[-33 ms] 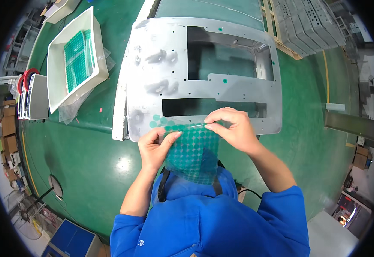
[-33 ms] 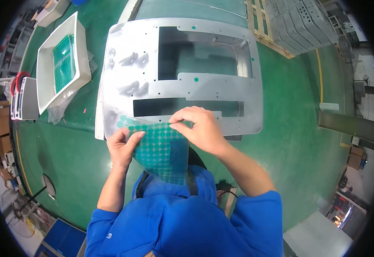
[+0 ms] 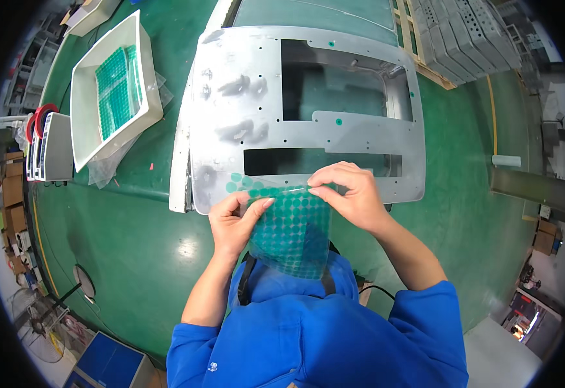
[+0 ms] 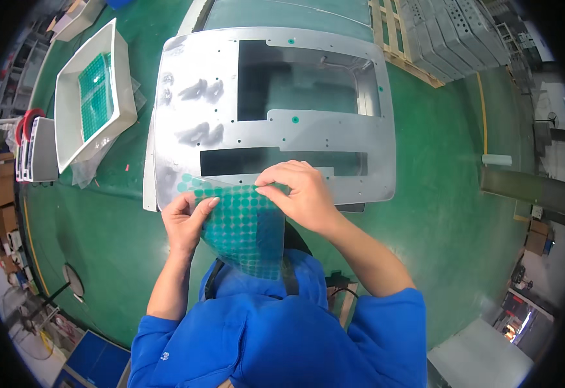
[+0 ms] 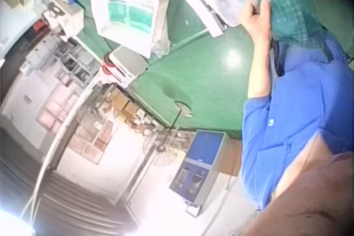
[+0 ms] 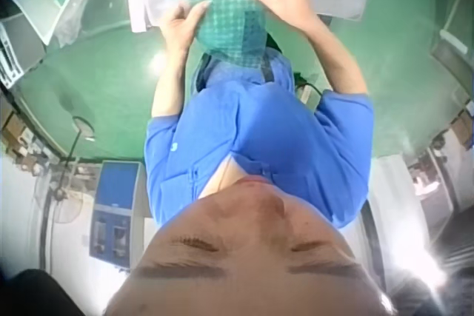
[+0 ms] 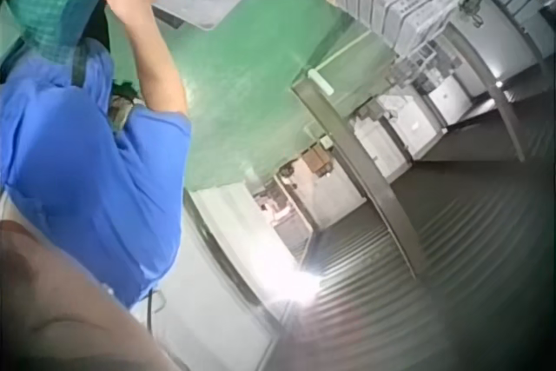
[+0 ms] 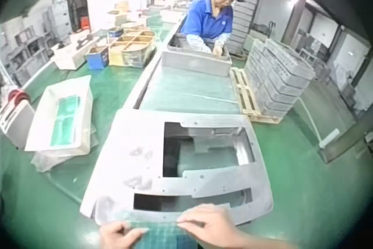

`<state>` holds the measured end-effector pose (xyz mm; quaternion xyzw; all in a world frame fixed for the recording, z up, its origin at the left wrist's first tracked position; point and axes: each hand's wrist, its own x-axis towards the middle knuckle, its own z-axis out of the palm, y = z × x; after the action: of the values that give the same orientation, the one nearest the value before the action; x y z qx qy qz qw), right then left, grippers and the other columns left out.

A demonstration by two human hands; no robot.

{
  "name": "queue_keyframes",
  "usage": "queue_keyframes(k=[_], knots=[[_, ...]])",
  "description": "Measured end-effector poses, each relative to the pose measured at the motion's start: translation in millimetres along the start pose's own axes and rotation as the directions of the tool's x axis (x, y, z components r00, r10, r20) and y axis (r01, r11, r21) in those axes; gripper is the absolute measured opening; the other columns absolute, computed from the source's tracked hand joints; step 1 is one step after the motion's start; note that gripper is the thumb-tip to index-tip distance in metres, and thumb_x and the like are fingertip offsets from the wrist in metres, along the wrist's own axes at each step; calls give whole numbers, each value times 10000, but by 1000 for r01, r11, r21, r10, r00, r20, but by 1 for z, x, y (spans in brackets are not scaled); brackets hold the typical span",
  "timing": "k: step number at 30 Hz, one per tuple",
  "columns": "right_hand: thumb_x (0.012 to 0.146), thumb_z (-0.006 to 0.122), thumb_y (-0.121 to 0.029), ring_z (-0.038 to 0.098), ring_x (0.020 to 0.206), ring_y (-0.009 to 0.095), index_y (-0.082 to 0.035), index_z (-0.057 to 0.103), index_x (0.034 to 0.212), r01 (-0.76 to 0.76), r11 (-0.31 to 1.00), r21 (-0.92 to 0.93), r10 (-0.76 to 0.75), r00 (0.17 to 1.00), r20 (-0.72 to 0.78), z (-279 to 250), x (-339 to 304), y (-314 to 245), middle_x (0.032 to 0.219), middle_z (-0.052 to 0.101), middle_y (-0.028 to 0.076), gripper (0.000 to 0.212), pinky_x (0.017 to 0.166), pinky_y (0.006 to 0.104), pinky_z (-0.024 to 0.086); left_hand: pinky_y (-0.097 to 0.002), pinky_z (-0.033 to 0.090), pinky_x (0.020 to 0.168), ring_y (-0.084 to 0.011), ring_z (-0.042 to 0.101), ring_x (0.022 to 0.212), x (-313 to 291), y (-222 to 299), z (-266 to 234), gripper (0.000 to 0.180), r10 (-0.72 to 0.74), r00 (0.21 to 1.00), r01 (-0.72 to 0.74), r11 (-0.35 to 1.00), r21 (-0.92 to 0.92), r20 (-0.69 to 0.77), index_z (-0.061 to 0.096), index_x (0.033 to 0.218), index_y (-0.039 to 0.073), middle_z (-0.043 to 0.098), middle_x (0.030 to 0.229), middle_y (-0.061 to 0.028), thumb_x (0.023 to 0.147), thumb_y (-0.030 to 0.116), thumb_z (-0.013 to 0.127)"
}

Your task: Apply green circular stickers to designated spots on a metal enclosure frame.

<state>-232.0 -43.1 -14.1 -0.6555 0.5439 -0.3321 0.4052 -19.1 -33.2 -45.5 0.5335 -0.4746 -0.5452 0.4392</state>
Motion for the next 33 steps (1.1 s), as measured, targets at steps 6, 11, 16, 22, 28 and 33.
queue_keyframes(k=[6,11,16,22,28,33], knots=[[700,647,-20,583,757,167,-36,601,824,15,998,-58,-14,1000,23,-1,-8,8,773,617,57,133,693,274,447,-162,268,470,-1,344,558,4,-7,6,205,-155,988,154,981,-119,4,519,616,52,394,599,99,707,49,703],[701,643,-15,581,753,164,-35,602,834,-55,996,70,50,996,72,-1,-6,10,781,617,65,141,684,270,450,-160,266,476,-3,337,553,5,-12,1,269,-144,988,149,982,-117,52,464,581,77,387,591,97,719,66,695],[709,621,-60,555,724,197,-59,588,832,52,998,-31,-52,999,18,4,-8,10,822,619,42,127,666,310,402,-160,262,476,-5,329,551,9,-14,0,303,-128,989,138,977,-164,68,433,565,83,376,582,96,720,59,691],[707,630,-65,557,711,191,-58,563,847,71,991,-113,-64,996,61,5,-6,12,802,612,35,155,664,307,395,-159,251,468,-6,323,553,10,-16,0,308,-133,989,141,982,-127,69,429,560,82,362,580,95,719,55,691],[710,618,-41,569,731,194,-55,569,804,-179,970,162,175,984,36,8,-7,12,806,612,40,107,689,312,420,-163,241,462,-6,317,549,12,-16,-1,311,-124,990,130,986,-105,61,433,556,81,358,576,96,714,69,700],[708,614,-25,569,749,204,-36,573,759,80,995,-58,-86,991,-105,10,-3,11,818,607,65,66,689,305,436,-170,234,457,-8,308,543,13,-14,1,312,-167,985,171,975,-140,40,438,552,82,362,573,95,710,81,706]])
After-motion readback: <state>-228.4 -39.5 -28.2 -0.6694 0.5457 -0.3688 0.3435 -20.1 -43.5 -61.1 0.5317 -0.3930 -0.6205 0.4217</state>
